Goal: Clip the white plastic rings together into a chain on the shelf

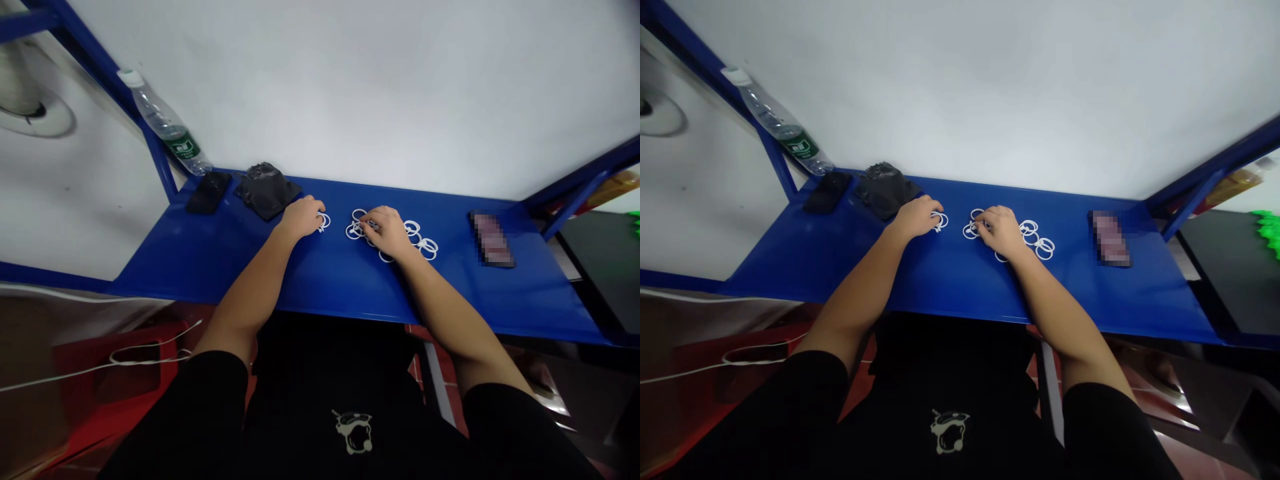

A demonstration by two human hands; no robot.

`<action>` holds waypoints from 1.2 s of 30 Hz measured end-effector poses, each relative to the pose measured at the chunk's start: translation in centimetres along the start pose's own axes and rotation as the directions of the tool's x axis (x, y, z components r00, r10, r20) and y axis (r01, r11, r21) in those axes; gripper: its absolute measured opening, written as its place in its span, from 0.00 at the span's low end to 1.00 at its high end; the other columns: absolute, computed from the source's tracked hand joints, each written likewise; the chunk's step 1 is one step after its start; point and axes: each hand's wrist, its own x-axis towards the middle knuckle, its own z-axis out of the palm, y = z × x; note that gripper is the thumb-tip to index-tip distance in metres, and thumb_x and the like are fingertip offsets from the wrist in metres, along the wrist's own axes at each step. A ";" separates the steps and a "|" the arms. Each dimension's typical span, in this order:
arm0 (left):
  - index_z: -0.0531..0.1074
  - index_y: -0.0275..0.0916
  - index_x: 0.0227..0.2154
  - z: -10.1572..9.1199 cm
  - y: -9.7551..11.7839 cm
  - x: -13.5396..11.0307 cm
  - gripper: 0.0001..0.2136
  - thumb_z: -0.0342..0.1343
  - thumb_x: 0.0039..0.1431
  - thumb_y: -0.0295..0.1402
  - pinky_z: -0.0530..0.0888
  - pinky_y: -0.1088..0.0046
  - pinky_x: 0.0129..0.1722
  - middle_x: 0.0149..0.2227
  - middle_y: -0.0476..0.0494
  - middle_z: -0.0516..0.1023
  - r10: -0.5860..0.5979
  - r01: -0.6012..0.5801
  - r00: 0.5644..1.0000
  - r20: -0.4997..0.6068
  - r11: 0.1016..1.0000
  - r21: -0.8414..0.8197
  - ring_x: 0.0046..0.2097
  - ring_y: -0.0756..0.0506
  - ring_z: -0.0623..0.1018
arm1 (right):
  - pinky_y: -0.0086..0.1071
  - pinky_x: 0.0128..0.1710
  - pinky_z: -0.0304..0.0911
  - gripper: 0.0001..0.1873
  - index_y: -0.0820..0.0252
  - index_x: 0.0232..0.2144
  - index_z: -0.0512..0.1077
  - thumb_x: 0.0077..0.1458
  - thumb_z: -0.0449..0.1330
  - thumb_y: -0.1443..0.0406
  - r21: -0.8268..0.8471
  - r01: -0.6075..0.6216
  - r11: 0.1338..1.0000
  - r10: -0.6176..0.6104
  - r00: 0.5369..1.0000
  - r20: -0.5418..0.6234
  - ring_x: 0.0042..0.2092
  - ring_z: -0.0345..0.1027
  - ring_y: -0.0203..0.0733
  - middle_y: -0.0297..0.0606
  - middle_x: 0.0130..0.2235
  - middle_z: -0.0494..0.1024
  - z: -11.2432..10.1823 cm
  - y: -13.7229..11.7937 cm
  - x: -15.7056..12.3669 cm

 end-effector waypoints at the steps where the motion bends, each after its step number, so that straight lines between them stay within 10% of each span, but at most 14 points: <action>1: 0.87 0.45 0.48 0.3 0.0 0.1 0.13 0.61 0.67 0.28 0.81 0.57 0.52 0.52 0.36 0.84 -0.005 0.005 1.000 -0.018 1.000 -0.008 0.50 0.36 0.82 | 0.52 0.51 0.70 0.12 0.53 0.41 0.85 0.70 0.60 0.61 0.007 0.009 1.000 -0.009 1.000 0.000 0.44 0.78 0.55 0.44 0.41 0.87 0.1 0.0 0.0; 21: 0.84 0.42 0.45 0.1 4.3 -0.8 0.14 0.52 0.79 0.34 0.74 0.55 0.56 0.48 0.36 0.87 0.010 -0.020 0.963 -0.269 0.999 -0.036 0.51 0.36 0.82 | 0.52 0.53 0.70 0.18 0.54 0.58 0.80 0.73 0.60 0.57 0.030 0.066 0.997 -0.063 0.996 -0.070 0.47 0.80 0.55 0.44 0.44 0.88 0.1 -1.6 -0.5; 29: 0.83 0.44 0.47 -1.3 2.1 0.0 0.15 0.51 0.80 0.39 0.72 0.55 0.55 0.45 0.38 0.87 -0.153 0.152 0.953 -0.262 0.988 -0.021 0.48 0.37 0.82 | 0.54 0.53 0.71 0.15 0.53 0.53 0.82 0.72 0.59 0.57 0.042 0.032 0.999 -0.031 0.999 -0.017 0.46 0.79 0.55 0.45 0.46 0.88 0.0 -1.3 -0.3; 36: 0.80 0.42 0.63 -0.2 0.3 0.5 0.23 0.54 0.69 0.24 0.71 0.45 0.62 0.62 0.31 0.81 -0.158 0.139 0.935 -0.317 0.987 -0.081 0.61 0.29 0.76 | 0.55 0.54 0.71 0.14 0.51 0.51 0.83 0.72 0.59 0.57 0.048 0.020 0.999 -0.019 1.000 -0.013 0.46 0.79 0.55 0.44 0.45 0.88 -0.1 -1.3 -0.2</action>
